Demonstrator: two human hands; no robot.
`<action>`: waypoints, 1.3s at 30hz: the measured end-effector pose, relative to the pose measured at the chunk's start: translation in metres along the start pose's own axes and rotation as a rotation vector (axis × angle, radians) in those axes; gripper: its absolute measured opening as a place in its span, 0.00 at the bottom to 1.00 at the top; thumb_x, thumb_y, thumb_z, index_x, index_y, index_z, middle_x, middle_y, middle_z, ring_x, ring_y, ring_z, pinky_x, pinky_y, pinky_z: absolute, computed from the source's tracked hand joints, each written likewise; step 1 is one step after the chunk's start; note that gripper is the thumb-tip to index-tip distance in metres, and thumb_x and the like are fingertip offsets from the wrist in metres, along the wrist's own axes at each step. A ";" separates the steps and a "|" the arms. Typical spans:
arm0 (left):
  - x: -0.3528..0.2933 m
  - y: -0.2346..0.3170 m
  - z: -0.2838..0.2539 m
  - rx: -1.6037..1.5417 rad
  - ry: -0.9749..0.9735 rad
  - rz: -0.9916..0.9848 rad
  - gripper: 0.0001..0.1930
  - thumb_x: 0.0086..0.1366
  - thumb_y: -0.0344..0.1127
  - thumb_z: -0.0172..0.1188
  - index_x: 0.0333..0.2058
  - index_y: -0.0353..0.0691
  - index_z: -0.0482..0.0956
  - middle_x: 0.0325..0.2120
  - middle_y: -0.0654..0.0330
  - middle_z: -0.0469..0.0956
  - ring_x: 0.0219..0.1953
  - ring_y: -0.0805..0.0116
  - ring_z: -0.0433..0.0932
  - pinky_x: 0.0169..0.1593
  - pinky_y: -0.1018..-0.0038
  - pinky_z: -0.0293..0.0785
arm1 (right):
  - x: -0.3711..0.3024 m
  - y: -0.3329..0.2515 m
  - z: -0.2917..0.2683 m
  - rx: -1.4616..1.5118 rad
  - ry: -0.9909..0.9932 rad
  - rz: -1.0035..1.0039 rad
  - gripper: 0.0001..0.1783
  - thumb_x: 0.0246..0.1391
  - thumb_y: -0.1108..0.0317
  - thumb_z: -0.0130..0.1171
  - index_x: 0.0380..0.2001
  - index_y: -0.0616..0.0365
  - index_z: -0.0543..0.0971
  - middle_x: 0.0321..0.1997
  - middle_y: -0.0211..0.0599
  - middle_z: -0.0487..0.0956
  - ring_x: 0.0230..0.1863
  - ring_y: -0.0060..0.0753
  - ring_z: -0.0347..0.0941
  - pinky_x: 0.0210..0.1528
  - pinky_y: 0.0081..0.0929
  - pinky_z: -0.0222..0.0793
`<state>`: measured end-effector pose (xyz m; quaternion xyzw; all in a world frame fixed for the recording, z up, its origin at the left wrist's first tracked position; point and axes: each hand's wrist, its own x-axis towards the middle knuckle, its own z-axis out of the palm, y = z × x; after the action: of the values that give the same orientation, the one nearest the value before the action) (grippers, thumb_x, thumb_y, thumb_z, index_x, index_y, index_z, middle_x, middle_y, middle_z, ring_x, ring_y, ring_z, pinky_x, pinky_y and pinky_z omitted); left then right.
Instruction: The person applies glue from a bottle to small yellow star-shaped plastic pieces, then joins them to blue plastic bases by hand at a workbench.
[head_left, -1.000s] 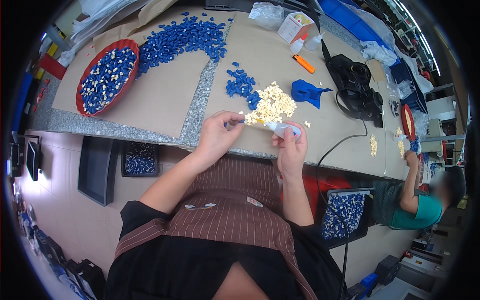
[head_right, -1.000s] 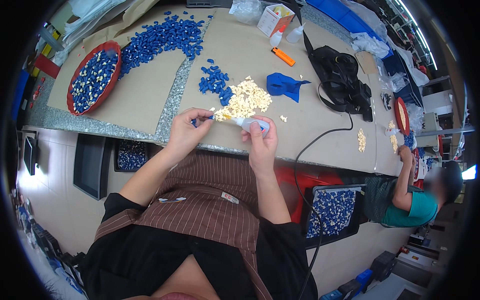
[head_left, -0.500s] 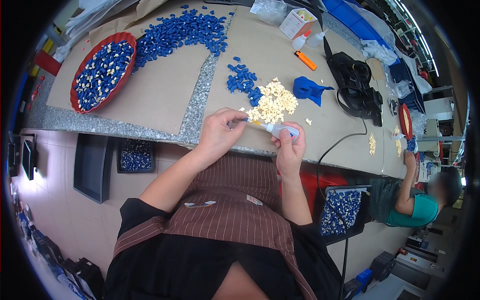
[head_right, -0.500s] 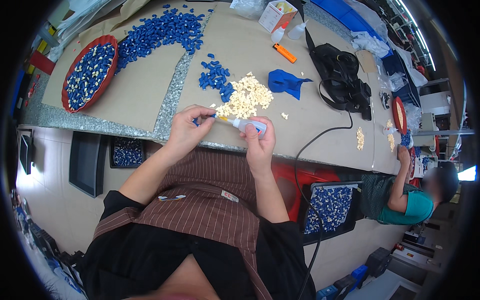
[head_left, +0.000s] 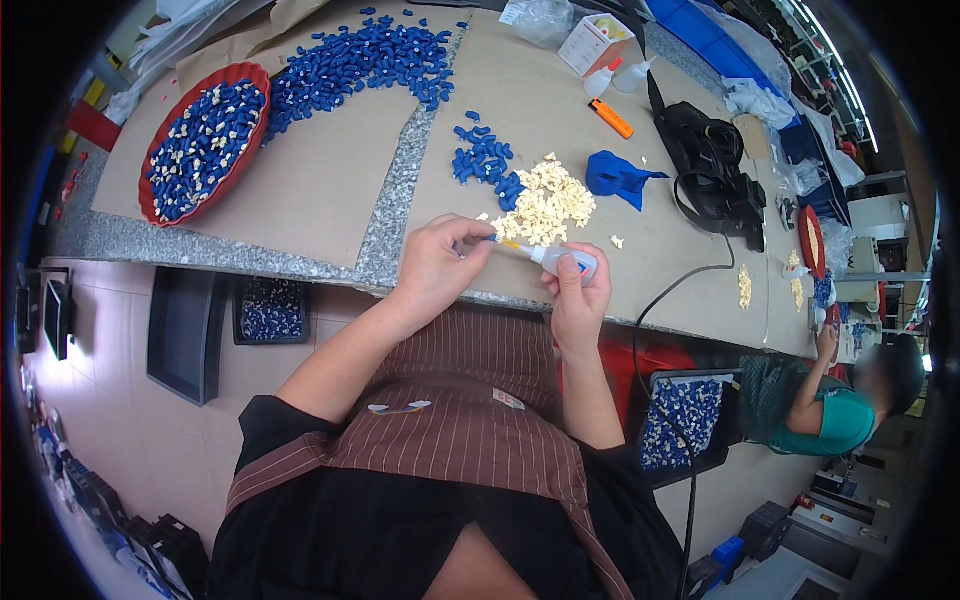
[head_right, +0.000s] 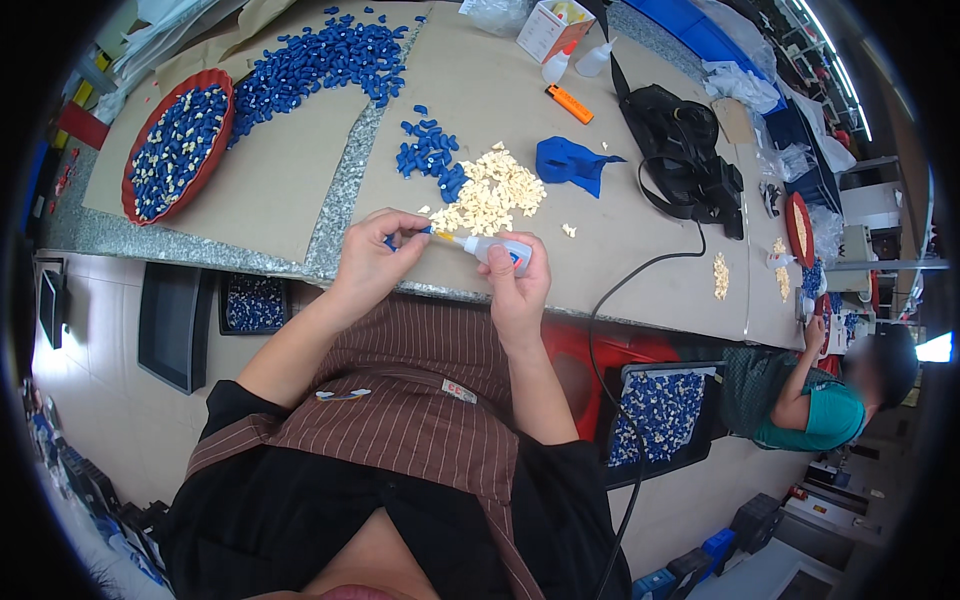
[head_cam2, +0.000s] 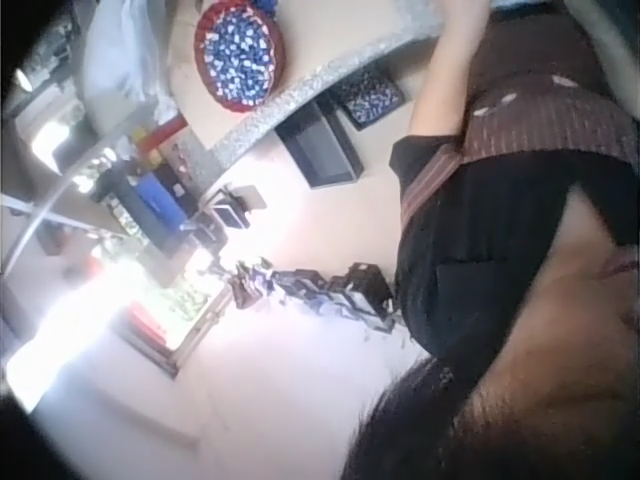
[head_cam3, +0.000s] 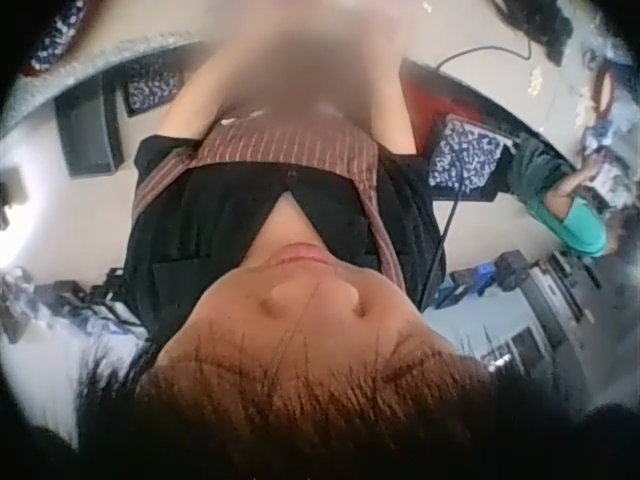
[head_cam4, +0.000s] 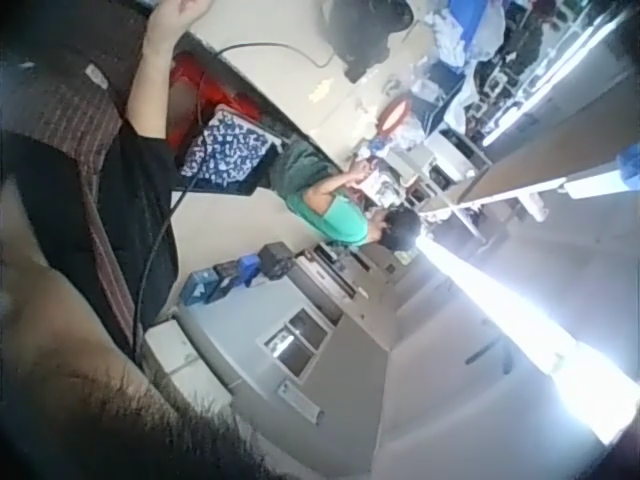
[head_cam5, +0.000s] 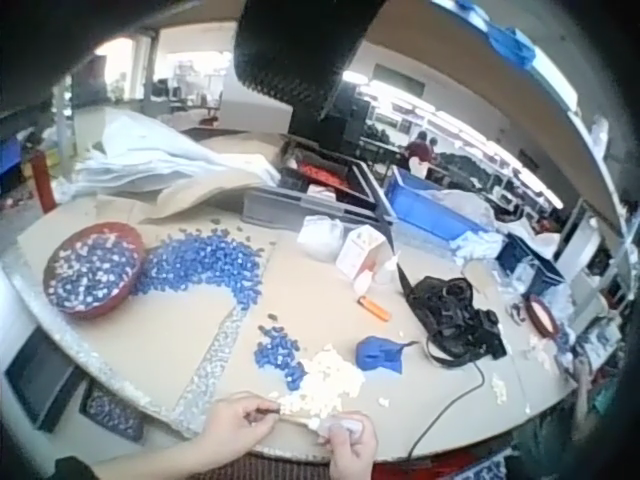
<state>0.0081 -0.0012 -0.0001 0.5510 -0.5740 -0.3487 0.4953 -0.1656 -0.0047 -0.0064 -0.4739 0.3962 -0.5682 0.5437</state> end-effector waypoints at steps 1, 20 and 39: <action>0.000 -0.001 0.001 0.000 0.000 0.000 0.09 0.48 0.26 0.58 0.31 0.36 0.77 0.26 0.58 0.75 0.25 0.74 0.73 0.29 0.81 0.68 | 0.001 0.001 -0.002 0.000 0.000 0.000 0.12 0.52 0.67 0.51 0.37 0.62 0.65 0.32 0.34 0.70 0.26 0.19 0.67 0.29 0.15 0.65; -0.002 0.002 0.000 -0.056 -0.036 -0.011 0.09 0.50 0.27 0.56 0.32 0.38 0.77 0.26 0.60 0.75 0.24 0.77 0.68 0.28 0.81 0.65 | 0.011 -0.016 -0.022 0.442 0.028 0.189 0.15 0.46 0.73 0.56 0.40 0.59 0.67 0.33 0.34 0.73 0.31 0.28 0.71 0.30 0.23 0.68; -0.004 -0.001 -0.001 -0.131 -0.031 -0.050 0.10 0.53 0.26 0.58 0.35 0.35 0.77 0.21 0.71 0.70 0.20 0.87 0.59 0.24 0.88 0.58 | 0.006 -0.013 -0.018 0.283 -0.050 0.142 0.14 0.50 0.70 0.53 0.40 0.64 0.68 0.30 0.35 0.72 0.26 0.21 0.68 0.26 0.16 0.63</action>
<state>0.0092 0.0031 -0.0014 0.5262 -0.5433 -0.4064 0.5126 -0.1860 -0.0109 0.0022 -0.3771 0.3311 -0.5665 0.6536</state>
